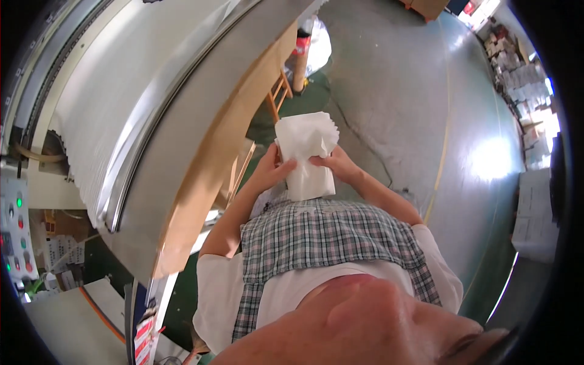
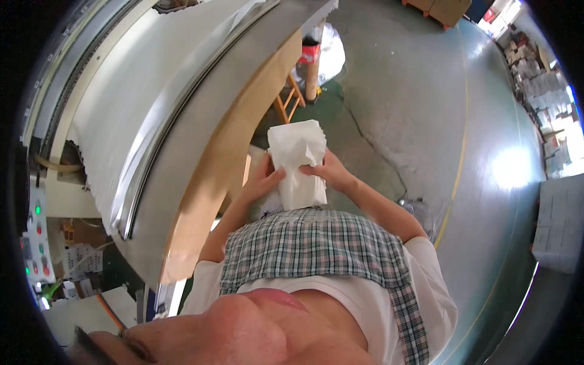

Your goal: Stacking and aligning large sheets of paper or tissue from a processing machine in a paper mill.

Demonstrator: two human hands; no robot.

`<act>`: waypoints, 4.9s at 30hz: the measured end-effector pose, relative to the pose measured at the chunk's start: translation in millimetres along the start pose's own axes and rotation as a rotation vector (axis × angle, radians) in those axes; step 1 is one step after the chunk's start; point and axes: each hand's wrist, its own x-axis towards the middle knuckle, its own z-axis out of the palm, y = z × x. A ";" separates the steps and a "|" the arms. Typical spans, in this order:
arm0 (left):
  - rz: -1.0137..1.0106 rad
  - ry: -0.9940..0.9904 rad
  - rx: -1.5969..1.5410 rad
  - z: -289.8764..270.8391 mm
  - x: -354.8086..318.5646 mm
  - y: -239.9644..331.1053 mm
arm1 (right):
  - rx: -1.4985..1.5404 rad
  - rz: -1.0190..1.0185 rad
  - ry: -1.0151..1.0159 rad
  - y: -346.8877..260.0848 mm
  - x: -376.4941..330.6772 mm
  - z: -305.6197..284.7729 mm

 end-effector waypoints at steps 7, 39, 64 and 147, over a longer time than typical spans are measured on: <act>0.227 0.326 0.519 -64.5 140.5 68.2 | 0.345 -0.174 0.419 -81.4 152.5 -183.1; -0.928 1.656 0.630 -66.8 584.8 29.0 | -0.792 -0.107 0.355 64.2 1138.8 -649.0; -0.951 1.765 0.496 -76.4 592.0 29.4 | -0.959 0.101 -1.246 60.5 903.7 -649.3; 0.613 1.786 -0.761 -479.1 -419.7 -43.2 | 0.146 0.562 -0.695 124.2 369.8 512.7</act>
